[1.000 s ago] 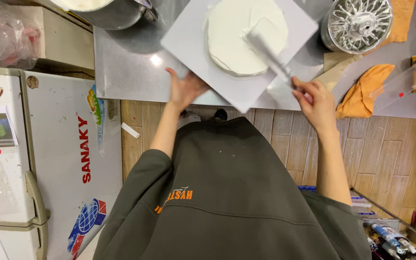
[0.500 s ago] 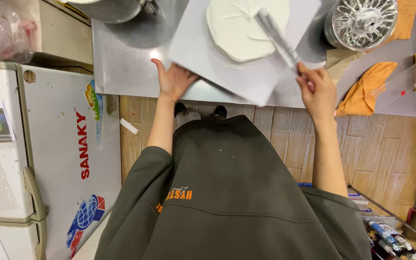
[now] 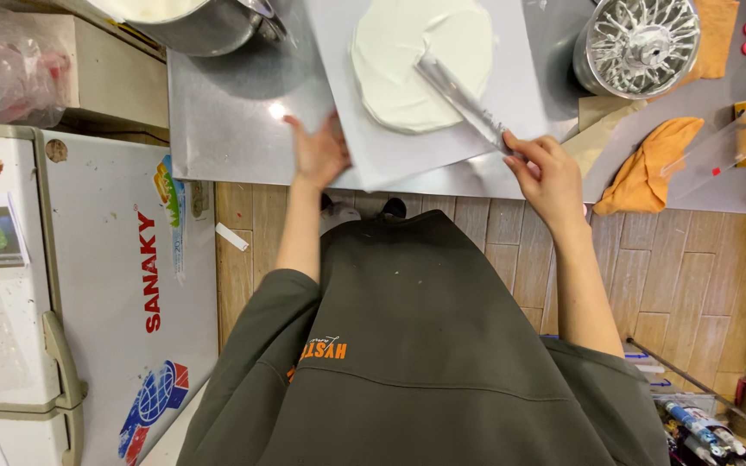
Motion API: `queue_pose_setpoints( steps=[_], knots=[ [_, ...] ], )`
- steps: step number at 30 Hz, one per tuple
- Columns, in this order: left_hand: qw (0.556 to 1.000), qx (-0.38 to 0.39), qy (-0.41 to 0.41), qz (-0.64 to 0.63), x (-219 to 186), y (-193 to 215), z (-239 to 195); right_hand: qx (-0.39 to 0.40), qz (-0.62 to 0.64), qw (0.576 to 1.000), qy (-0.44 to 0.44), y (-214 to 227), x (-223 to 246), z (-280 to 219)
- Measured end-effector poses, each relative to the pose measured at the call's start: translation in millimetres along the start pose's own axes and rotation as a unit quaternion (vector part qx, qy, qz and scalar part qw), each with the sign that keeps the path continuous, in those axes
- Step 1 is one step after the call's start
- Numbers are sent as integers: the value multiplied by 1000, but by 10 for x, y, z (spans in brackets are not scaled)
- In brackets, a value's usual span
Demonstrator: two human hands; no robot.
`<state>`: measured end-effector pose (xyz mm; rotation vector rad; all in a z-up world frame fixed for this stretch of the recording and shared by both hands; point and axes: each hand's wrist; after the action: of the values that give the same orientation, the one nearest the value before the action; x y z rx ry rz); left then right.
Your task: The person spreads white frosting over a round green cake using a metal spatula, smoothing the top and sides. They then place a white fondant sheet over the cake, smooth it, and trim the excess with a knife.
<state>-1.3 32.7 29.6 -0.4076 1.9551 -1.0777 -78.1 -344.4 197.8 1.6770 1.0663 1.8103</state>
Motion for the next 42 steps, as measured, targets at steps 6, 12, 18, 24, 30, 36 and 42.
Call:
queue_pose_setpoints(
  steps=[6, 12, 18, 24, 30, 36, 42],
  knots=[
    [974, 154, 61, -155, 293, -168, 191, -1, 9, 1000, -21, -30, 57, -128],
    [996, -27, 54, -58, 85, -111, 78, -15, 9, 999, -36, -20, 16, -215],
    [994, 70, -16, -82, 268, -27, 133, -21, 27, 998, -50, -28, -8, -119],
    [998, 8, 52, 34, 450, 18, 233, -23, 23, 999, -25, -45, -7, 29],
    [996, -1, 43, -81, 313, 144, 144, -8, 36, 999, -20, -57, 98, 17],
    [997, 50, -65, -4, 174, 281, -41, 21, 50, 997, -50, -170, 181, -133],
    [994, -13, -83, -67, 222, 219, -24, 46, 136, 989, -42, -269, 33, -214]
  ],
)
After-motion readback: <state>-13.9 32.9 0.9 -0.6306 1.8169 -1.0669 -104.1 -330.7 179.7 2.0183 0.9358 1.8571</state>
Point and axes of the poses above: each hand's wrist, its own z-axis towards the middle knuckle, its own y-axis out of the back of the hand, x = y × z, and after that the axes turned 12 degrees about x, right-handed
